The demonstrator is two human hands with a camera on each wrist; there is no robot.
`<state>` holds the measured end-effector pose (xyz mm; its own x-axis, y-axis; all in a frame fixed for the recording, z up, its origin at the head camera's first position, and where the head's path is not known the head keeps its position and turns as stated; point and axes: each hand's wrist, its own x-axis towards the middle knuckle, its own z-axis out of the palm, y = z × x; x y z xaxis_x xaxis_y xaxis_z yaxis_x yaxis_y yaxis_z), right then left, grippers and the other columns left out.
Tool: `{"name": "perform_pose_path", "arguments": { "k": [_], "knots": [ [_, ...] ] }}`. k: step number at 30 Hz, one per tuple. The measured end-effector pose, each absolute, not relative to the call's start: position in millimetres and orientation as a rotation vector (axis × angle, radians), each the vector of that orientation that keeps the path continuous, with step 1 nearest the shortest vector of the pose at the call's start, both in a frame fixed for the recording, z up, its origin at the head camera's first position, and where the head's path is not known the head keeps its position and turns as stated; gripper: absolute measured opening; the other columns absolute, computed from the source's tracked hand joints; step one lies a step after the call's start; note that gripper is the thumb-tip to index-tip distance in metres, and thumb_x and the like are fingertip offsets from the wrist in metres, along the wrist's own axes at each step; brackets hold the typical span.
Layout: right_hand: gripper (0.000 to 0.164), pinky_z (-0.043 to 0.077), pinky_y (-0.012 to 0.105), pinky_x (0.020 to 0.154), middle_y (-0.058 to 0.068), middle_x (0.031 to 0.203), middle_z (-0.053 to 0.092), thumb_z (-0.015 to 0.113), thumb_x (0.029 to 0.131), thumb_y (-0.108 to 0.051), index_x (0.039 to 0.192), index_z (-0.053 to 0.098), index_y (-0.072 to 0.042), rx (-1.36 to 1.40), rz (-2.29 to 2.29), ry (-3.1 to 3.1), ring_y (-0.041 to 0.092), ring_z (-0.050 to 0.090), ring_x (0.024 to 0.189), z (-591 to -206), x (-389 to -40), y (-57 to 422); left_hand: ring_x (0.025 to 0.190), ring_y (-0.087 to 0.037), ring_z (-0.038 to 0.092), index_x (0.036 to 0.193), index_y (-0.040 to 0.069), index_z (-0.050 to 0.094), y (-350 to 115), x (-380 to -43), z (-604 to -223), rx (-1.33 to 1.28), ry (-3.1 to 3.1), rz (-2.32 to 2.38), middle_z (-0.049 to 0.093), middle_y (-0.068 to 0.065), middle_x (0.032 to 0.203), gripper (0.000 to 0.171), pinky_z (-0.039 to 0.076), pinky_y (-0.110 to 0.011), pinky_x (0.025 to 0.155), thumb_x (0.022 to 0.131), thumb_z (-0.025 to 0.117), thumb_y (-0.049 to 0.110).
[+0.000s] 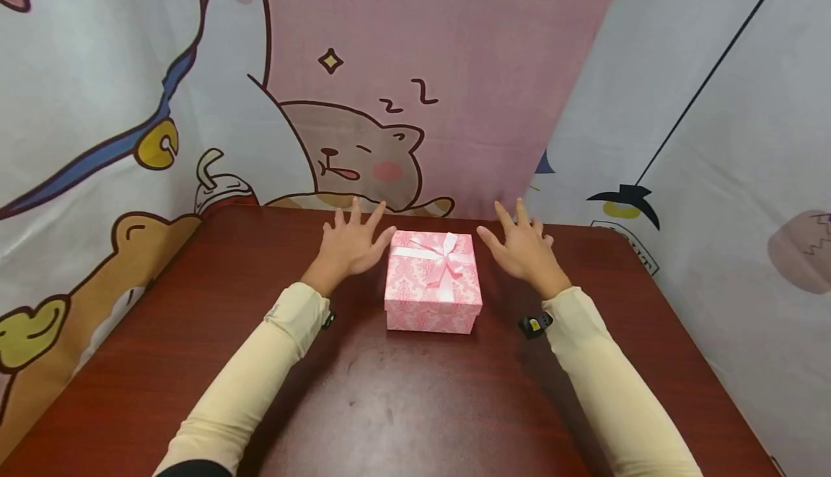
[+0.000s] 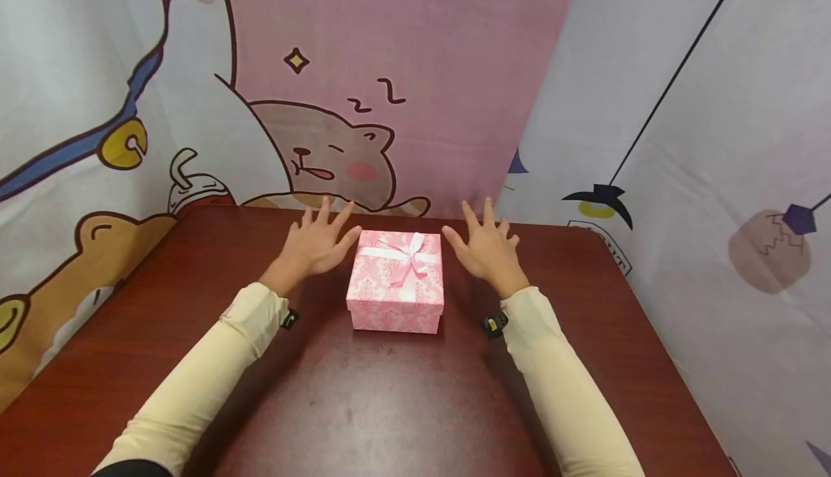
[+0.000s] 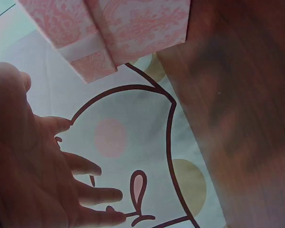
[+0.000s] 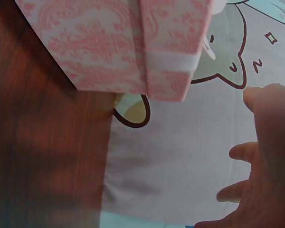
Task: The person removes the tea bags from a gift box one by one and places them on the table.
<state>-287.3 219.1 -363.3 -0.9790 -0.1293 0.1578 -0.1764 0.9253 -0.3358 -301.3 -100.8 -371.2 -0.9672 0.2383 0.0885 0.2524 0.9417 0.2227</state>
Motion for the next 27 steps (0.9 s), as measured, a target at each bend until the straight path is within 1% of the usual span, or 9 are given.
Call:
{"name": "perform_pose_path", "arguments": {
  "k": [6,11,13,15,18,20,22,24,27],
  "knots": [
    [0.078,0.019,0.078,0.102,0.027,0.16,0.017,0.038,0.098,-0.062,0.159,0.02,-0.015,0.288,0.569,-2.972,0.057,0.025,0.137,-380.6,-274.1,209.1,0.142,-0.052,0.025,0.159,0.029,0.021,-103.2,-291.5,-387.0,-0.434,-2.975,-0.427,0.016,-0.022,0.162,0.066,0.03,-0.065,0.108,0.101,0.021,0.061],
    [0.075,0.033,0.07,0.102,0.023,0.152,0.038,0.041,0.099,-0.058,0.158,0.024,-0.013,0.361,0.675,-2.976,0.046,0.041,0.134,-388.5,-261.5,203.2,0.133,-0.044,0.045,0.156,0.029,0.031,-101.6,-278.8,-396.3,-0.454,-2.963,-0.587,0.038,-0.016,0.155,0.06,0.041,-0.064,0.098,0.102,0.026,0.056],
    [0.075,0.04,0.067,0.099,0.022,0.146,0.046,0.042,0.099,-0.058,0.157,0.025,-0.013,0.381,0.744,-2.981,0.042,0.049,0.129,-390.4,-256.1,201.7,0.127,-0.04,0.052,0.155,0.03,0.034,-100.6,-274.2,-398.5,-0.459,-2.967,-0.643,0.047,-0.014,0.148,0.058,0.045,-0.063,0.094,0.102,0.028,0.054],
    [0.076,0.045,0.064,0.095,0.021,0.14,0.052,0.045,0.098,-0.058,0.156,0.026,-0.013,0.401,0.829,-2.995,0.04,0.055,0.122,-392.6,-251.1,201.1,0.123,-0.038,0.056,0.154,0.031,0.034,-100.0,-269.9,-400.7,-0.461,-2.977,-0.672,0.052,-0.012,0.144,0.057,0.047,-0.061,0.091,0.102,0.03,0.054],
    [0.074,0.055,0.051,0.084,0.017,0.121,0.063,0.052,0.097,-0.053,0.154,0.029,-0.012,0.453,0.969,-2.995,0.032,0.064,0.102,-396.8,-245.8,200.7,0.118,-0.036,0.06,0.155,0.03,0.031,-99.4,-264.3,-403.4,-0.452,-2.987,-0.733,0.056,-0.012,0.14,0.059,0.05,-0.059,0.087,0.101,0.034,0.054],
    [0.071,0.056,0.04,0.075,0.013,0.106,0.064,0.057,0.097,-0.046,0.153,0.031,-0.01,0.494,1.071,-2.966,0.026,0.063,0.088,-398.9,-244.4,200.8,0.114,-0.035,0.062,0.156,0.028,0.031,-97.7,-262.2,-405.3,-0.446,-2.971,-0.807,0.059,-0.012,0.137,0.061,0.051,-0.057,0.085,0.101,0.038,0.053],
    [0.068,0.053,0.033,0.066,0.01,0.094,0.062,0.061,0.096,-0.039,0.151,0.034,-0.007,0.522,1.142,-2.922,0.022,0.059,0.077,-399.5,-244.2,200.5,0.107,-0.032,0.064,0.155,0.025,0.033,-94.8,-261.8,-406.7,-0.449,-2.936,-0.895,0.064,-0.012,0.127,0.061,0.052,-0.055,0.084,0.1,0.041,0.051],
    [0.067,0.05,0.031,0.061,0.009,0.088,0.06,0.063,0.095,-0.035,0.149,0.036,-0.005,0.522,1.18,-2.886,0.021,0.056,0.072,-399.1,-245.0,200.3,0.097,-0.027,0.065,0.154,0.022,0.035,-91.3,-263.1,-407.7,-0.454,-2.891,-0.974,0.067,-0.01,0.113,0.06,0.052,-0.05,0.08,0.1,0.043,0.049],
    [0.067,0.049,0.03,0.06,0.01,0.089,0.06,0.063,0.095,-0.033,0.149,0.036,-0.003,0.5,1.189,-2.879,0.02,0.055,0.071,-397.2,-247.0,199.8,0.086,-0.021,0.062,0.152,0.02,0.038,-87.3,-267.4,-408.2,-0.461,-2.844,-1.024,0.066,-0.005,0.1,0.059,0.052,-0.044,0.075,0.099,0.044,0.046]
  ]
}}
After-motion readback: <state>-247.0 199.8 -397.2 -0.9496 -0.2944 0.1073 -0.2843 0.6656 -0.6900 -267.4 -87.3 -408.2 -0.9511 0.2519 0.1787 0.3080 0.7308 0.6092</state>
